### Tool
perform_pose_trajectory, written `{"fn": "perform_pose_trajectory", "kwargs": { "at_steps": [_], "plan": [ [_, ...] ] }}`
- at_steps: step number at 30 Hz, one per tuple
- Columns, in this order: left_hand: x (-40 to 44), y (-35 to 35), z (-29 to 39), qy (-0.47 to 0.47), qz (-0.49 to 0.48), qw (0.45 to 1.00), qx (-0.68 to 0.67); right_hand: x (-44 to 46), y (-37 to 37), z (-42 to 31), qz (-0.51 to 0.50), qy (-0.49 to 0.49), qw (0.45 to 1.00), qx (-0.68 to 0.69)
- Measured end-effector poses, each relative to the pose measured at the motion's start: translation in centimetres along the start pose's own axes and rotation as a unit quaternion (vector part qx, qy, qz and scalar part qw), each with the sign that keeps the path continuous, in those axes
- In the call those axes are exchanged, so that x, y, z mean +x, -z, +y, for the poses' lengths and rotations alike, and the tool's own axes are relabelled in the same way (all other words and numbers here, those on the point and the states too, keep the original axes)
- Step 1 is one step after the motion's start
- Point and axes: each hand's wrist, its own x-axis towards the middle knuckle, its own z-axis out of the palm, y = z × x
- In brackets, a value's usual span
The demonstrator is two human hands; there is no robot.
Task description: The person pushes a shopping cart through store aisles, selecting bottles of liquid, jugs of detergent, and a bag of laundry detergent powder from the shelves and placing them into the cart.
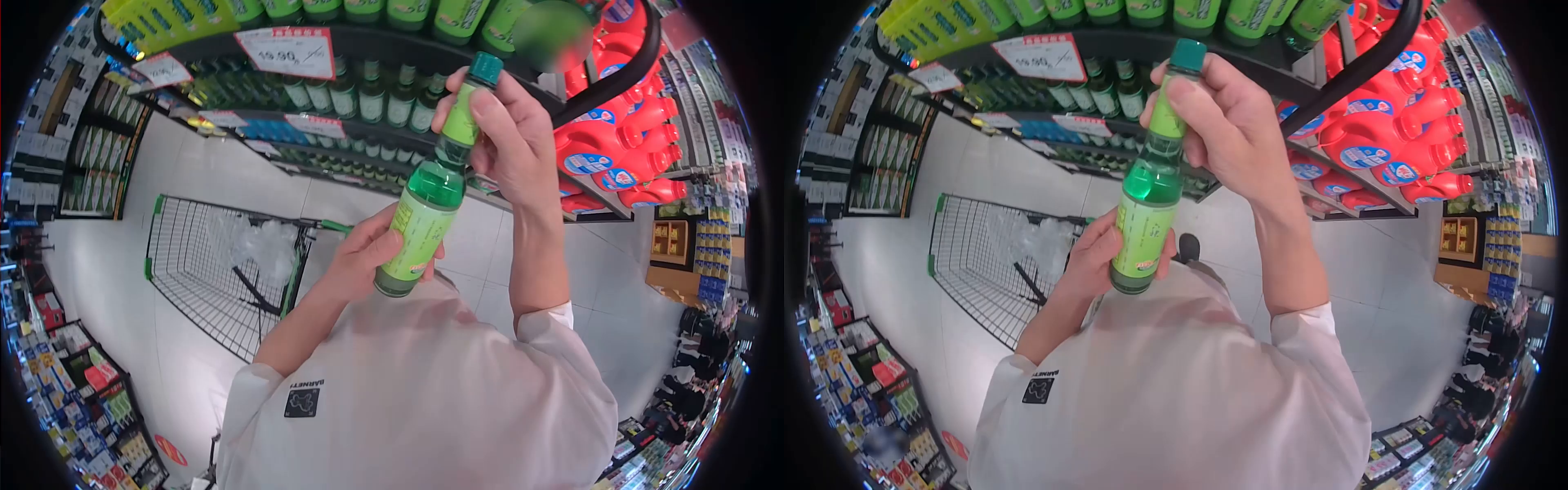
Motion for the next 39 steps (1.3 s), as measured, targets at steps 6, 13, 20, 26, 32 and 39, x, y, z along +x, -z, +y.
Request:
{"fn": "perform_pose_trajectory", "kwargs": {
  "at_steps": [6, 13, 20, 26, 32, 39],
  "plan": [
    [-2.7, 0.0, -1.3, -0.116, 0.114, 0.987, 0.019, -2.0, -3.3, 7.1, -0.04, -0.032, 0.996, 0.076],
    [-3.4, -0.6, 0.6, -0.209, 0.324, 0.913, 0.134, -7.8, -8.5, 9.6, -0.146, 0.048, 0.976, -0.153],
    [-4.1, 0.0, 2.2, -0.267, 0.331, 0.892, 0.151, -7.3, -10.0, 9.7, -0.139, 0.062, 0.982, -0.111],
    [-3.9, 1.0, 4.9, -0.257, 0.212, 0.943, 0.026, -7.0, -8.4, 9.8, -0.263, -0.247, 0.845, 0.393],
    [-3.5, 0.6, 4.9, -0.258, 0.207, 0.943, 0.037, -7.7, -8.5, 9.1, -0.254, -0.305, 0.826, 0.399],
    [-3.1, 0.4, 4.1, -0.243, 0.289, 0.92, 0.106, -8.1, -9.3, 8.1, -0.208, -0.205, 0.946, 0.141]
  ]
}}
